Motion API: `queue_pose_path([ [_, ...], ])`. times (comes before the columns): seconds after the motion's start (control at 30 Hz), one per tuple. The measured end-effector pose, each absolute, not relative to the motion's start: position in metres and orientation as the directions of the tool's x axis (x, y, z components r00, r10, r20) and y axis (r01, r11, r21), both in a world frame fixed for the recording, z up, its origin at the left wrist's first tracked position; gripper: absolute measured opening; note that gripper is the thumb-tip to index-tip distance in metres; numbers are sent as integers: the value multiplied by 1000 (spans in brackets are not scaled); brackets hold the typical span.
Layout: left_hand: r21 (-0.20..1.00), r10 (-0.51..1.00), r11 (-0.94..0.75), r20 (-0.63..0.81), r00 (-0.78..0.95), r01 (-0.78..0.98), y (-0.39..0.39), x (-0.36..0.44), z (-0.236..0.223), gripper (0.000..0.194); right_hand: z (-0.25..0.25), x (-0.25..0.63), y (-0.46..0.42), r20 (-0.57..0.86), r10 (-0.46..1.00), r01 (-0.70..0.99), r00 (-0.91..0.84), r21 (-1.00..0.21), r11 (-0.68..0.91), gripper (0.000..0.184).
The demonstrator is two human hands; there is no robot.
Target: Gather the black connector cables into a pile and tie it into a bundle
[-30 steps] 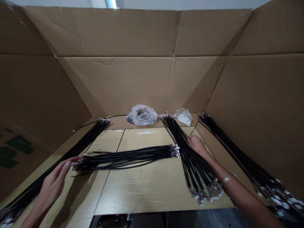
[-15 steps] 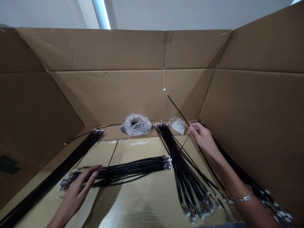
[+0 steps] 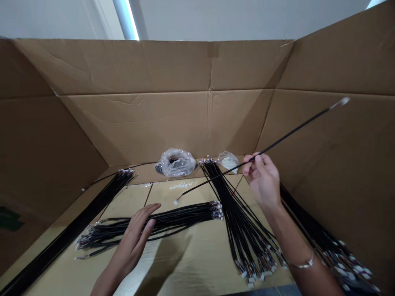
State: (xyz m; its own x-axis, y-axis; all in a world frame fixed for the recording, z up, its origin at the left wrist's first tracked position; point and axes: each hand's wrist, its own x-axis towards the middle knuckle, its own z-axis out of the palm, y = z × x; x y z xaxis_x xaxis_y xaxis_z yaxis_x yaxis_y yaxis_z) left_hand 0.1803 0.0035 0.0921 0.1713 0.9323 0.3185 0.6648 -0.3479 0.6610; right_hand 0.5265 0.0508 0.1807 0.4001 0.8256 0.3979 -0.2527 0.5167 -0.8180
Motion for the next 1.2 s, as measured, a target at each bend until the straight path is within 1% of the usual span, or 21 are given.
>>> queue_pose_path([
  [0.07,732,942,-325,307,136,599,-2,184,100,62,167,506,38,312,864,-355,395,-816,456,33],
  [0.17,840,971,-239,209,115,488,-11,186,111,77,146,482,24,205,900,-481,385,-787,385,34],
  [0.27,901,987,-151,111,120,407,-19,184,120,83,128,467,16,113,923,-574,369,-753,322,34],
  [0.33,904,988,-123,75,132,410,-24,184,124,81,118,461,12,64,932,-619,357,-731,288,32],
  [0.43,870,989,-103,36,146,482,-28,186,131,67,105,454,6,9,933,-663,359,-701,262,29],
  [0.5,877,986,-87,6,169,473,-30,188,134,60,97,451,3,-27,932,-690,362,-680,248,29],
  [0.63,937,977,-43,-33,212,346,-26,190,134,64,80,451,-1,-56,935,-720,351,-654,232,27],
  [0.73,974,964,1,-62,260,227,-20,185,126,72,68,453,-3,-43,928,-710,371,-657,253,23],
  [0.83,993,941,45,-77,329,105,-15,181,119,78,60,455,-5,-22,914,-679,405,-677,284,23],
  [0.9,992,936,47,-84,342,117,-16,183,119,78,59,454,-7,-30,901,-668,433,-682,299,25],
  [0.93,984,940,24,-83,332,177,-17,185,121,76,60,453,-8,-43,892,-668,451,-678,305,27],
  [1.0,923,953,-77,-43,299,377,-19,192,127,65,63,449,-12,-76,872,-675,484,-666,317,30],
  [1.07,787,953,-218,44,301,577,-20,203,130,49,66,443,-17,-98,860,-679,500,-661,319,32],
  [1.1,708,942,-287,84,326,645,-19,209,130,43,67,439,-19,-103,859,-677,501,-665,315,32],
  [1.2,513,897,-431,157,413,742,-15,223,124,27,69,429,-24,-102,866,-658,490,-694,291,33],
])
